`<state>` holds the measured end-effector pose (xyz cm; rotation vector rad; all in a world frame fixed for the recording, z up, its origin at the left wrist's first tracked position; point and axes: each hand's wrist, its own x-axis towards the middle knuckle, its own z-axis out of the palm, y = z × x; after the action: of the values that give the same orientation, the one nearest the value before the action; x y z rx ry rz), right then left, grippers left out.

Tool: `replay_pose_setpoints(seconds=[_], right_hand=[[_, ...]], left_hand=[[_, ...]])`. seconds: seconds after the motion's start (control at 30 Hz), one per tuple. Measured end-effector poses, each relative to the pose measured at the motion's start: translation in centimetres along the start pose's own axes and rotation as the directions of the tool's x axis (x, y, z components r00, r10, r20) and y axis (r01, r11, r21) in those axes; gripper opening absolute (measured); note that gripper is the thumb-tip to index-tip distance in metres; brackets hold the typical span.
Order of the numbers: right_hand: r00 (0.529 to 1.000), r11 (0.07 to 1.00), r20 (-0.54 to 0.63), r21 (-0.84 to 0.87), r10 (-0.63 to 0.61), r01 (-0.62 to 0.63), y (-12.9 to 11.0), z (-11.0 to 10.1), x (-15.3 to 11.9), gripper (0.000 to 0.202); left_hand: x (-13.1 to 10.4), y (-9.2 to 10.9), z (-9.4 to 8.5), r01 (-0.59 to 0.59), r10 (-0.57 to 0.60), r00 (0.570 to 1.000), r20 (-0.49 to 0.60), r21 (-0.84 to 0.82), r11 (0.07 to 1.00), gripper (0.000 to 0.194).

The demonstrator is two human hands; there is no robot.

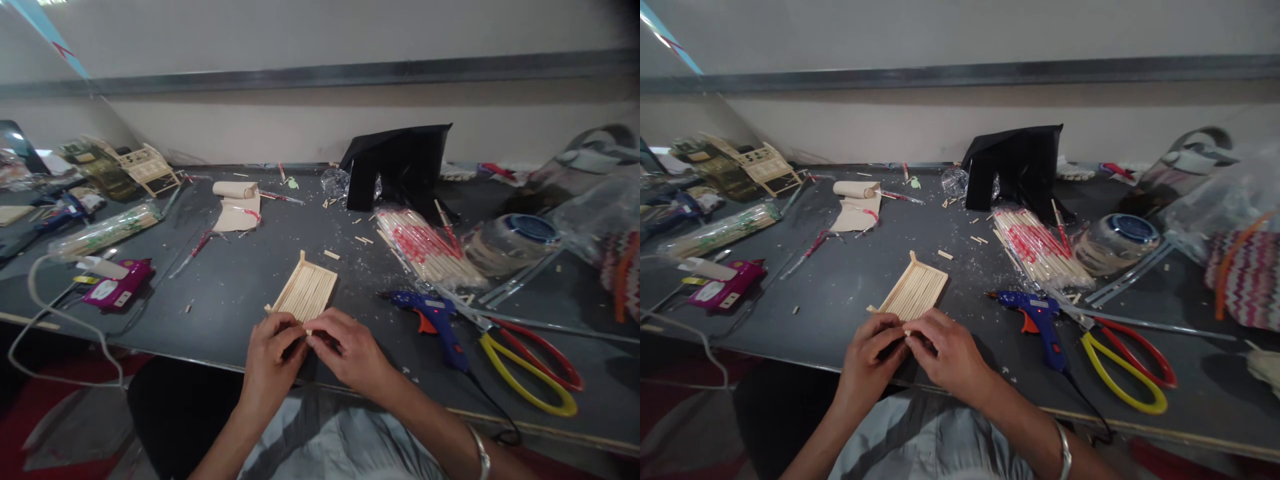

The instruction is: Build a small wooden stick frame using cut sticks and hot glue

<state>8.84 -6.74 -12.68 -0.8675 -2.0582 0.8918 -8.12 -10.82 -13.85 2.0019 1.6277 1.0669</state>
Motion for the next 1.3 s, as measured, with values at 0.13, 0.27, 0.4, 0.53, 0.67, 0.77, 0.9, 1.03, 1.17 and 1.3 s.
replay_pose_setpoints(seconds=[0.13, 0.27, 0.4, 0.53, 0.67, 0.77, 0.9, 1.03, 1.17, 1.3], right_hand=[[1.0, 1.0, 0.007, -0.005, 0.019, -0.019, -0.1, 0.0, 0.0, 0.013], [1.0, 1.0, 0.008, 0.003, 0.012, -0.012, -0.1, 0.0, 0.1, 0.012], [1.0, 1.0, 0.007, -0.008, 0.007, -0.007, 0.0, 0.0, 0.1, 0.012], [1.0, 1.0, 0.014, -0.01, 0.023, -0.023, 0.1, 0.0, 0.0, 0.013], [0.999, 0.999, 0.014, -0.01, 0.032, -0.032, 0.0, 0.1, 0.0, 0.014], [0.999, 0.999, 0.011, -0.013, 0.034, -0.034, -0.1, 0.1, 0.0, 0.013], [0.999, 0.999, 0.002, -0.008, 0.037, -0.037, -0.1, 0.1, 0.1, 0.013], [0.999, 0.999, -0.005, -0.009, 0.038, -0.038, -0.1, 0.2, 0.0, 0.012], [0.999, 0.999, 0.0, -0.003, 0.043, -0.043, -0.1, 0.2, 0.0, 0.013], [0.999, 0.999, -0.001, 0.006, 0.048, -0.048, -0.1, 0.1, 0.1, 0.013]], left_hand=[[0.0, 0.0, -0.1, -0.011, 0.011, 1.0, -0.001, 0.014, 1.0, 0.018], [0.2, 0.2, 0.0, 0.003, -0.003, 1.0, 0.005, 0.033, 0.999, 0.021], [0.2, 0.2, -0.3, 0.025, -0.025, 0.999, 0.042, -0.007, 1.0, 0.028], [-0.4, 0.3, -1.2, 0.075, -0.077, 0.997, -0.017, -0.113, 0.991, 0.029], [-1.2, 0.5, -1.9, 0.111, -0.127, 0.987, -0.095, -0.156, 0.982, 0.017], [-1.7, 0.4, -2.0, 0.141, -0.154, 0.982, -0.107, -0.122, 0.982, 0.014], [-1.8, 0.2, -1.8, 0.184, -0.19, 0.972, -0.136, -0.059, 0.981, 0.012], [-1.5, 0.3, -1.6, 0.17, -0.17, 0.974, -0.15, -0.013, 0.985, 0.011], [-1.1, 0.4, -1.7, 0.149, -0.145, 0.979, -0.146, 0.019, 0.989, 0.013], [-1.0, -0.4, -2.3, 0.2, -0.179, 0.963, -0.203, 0.087, 0.976, 0.016]])
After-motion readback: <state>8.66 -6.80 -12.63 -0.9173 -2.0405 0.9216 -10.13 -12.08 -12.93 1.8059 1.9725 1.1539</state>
